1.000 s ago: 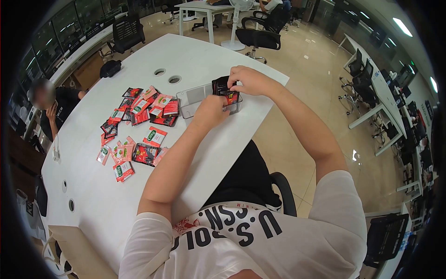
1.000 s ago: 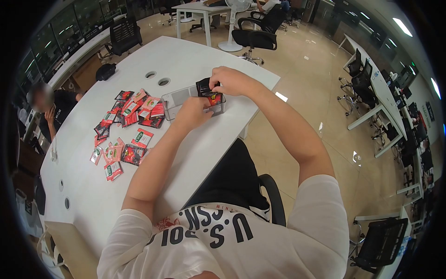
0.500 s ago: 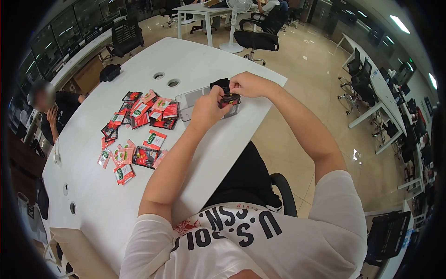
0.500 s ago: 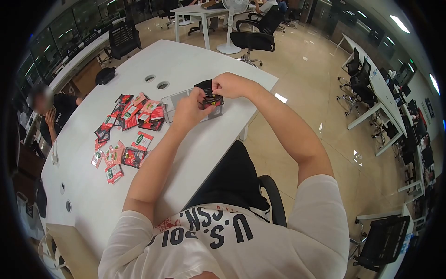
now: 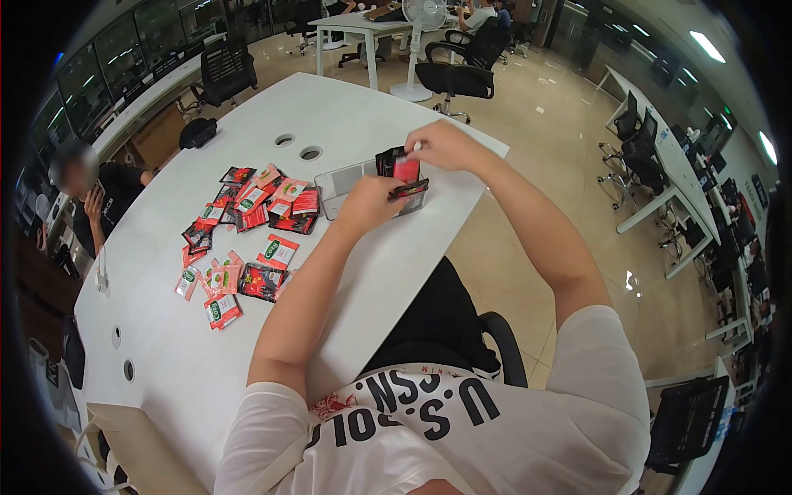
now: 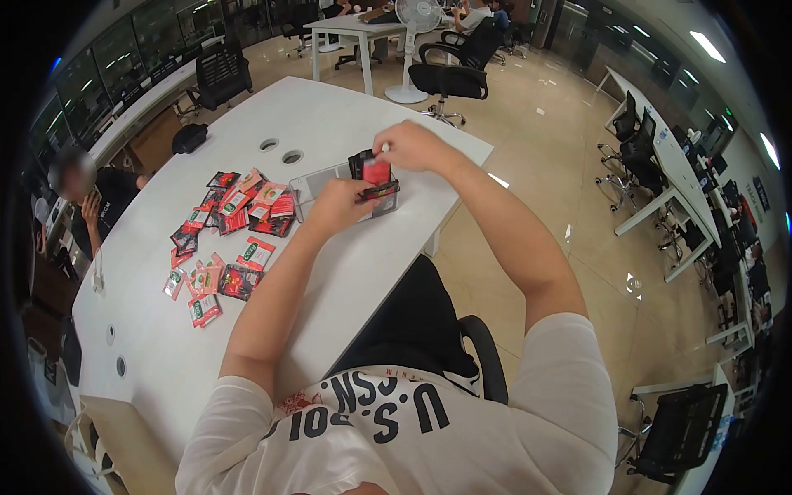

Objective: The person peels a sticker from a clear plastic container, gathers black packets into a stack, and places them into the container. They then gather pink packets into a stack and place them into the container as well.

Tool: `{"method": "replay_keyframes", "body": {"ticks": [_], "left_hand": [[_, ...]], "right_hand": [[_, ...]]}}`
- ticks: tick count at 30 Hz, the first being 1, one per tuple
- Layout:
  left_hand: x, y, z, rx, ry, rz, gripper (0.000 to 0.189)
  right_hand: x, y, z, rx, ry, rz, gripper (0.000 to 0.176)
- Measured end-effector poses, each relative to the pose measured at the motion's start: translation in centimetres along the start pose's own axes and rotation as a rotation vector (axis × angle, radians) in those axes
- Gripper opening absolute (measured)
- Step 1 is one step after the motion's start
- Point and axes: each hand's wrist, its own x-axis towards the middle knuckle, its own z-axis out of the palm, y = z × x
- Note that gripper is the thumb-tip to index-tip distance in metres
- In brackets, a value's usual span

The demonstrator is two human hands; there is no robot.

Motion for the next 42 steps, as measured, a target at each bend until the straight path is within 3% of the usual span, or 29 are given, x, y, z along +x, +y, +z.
{"method": "replay_keyframes", "body": {"ticks": [2,6,9,13,23,27,32,35,42], "left_hand": [[-0.2,0.5,-0.1,0.046,0.007,-0.015,0.031],[-0.1,0.6,-0.3,0.057,-0.027,-0.036,0.030],[-0.1,0.9,-0.4,0.054,-0.030,-0.037,0.030],[-0.2,0.6,-0.2,0.040,-0.020,-0.029,0.030],[-0.3,1.1,-0.4,0.074,0.003,-0.020,0.034],[-0.4,1.3,-0.3,0.078,0.042,-0.019,0.036],[-0.4,2.3,-1.0,0.078,0.082,-0.090,0.035],[-0.3,1.2,-0.8,0.020,0.089,-0.039,0.030],[-0.1,0.3,-2.4,-0.038,-0.035,-0.153,0.023]], "right_hand": [[0.3,-1.2,-2.7,0.238,0.065,0.191,0.021],[-0.2,-2.4,-5.9,0.746,0.200,0.132,0.021],[-0.1,-2.1,-5.0,0.529,0.258,0.167,0.014],[0.0,-0.1,-2.7,0.350,0.216,-0.054,0.010],[-0.8,0.1,0.0,0.202,-0.114,0.008,0.025],[-0.6,-0.8,1.1,0.158,-0.248,0.053,0.017],[-0.3,-0.7,1.6,0.118,-0.173,-0.052,0.018],[-0.1,-0.9,1.6,0.031,-0.121,-0.118,0.019],[-0.1,-1.4,2.3,-0.074,-0.113,-0.159,0.020]]}}
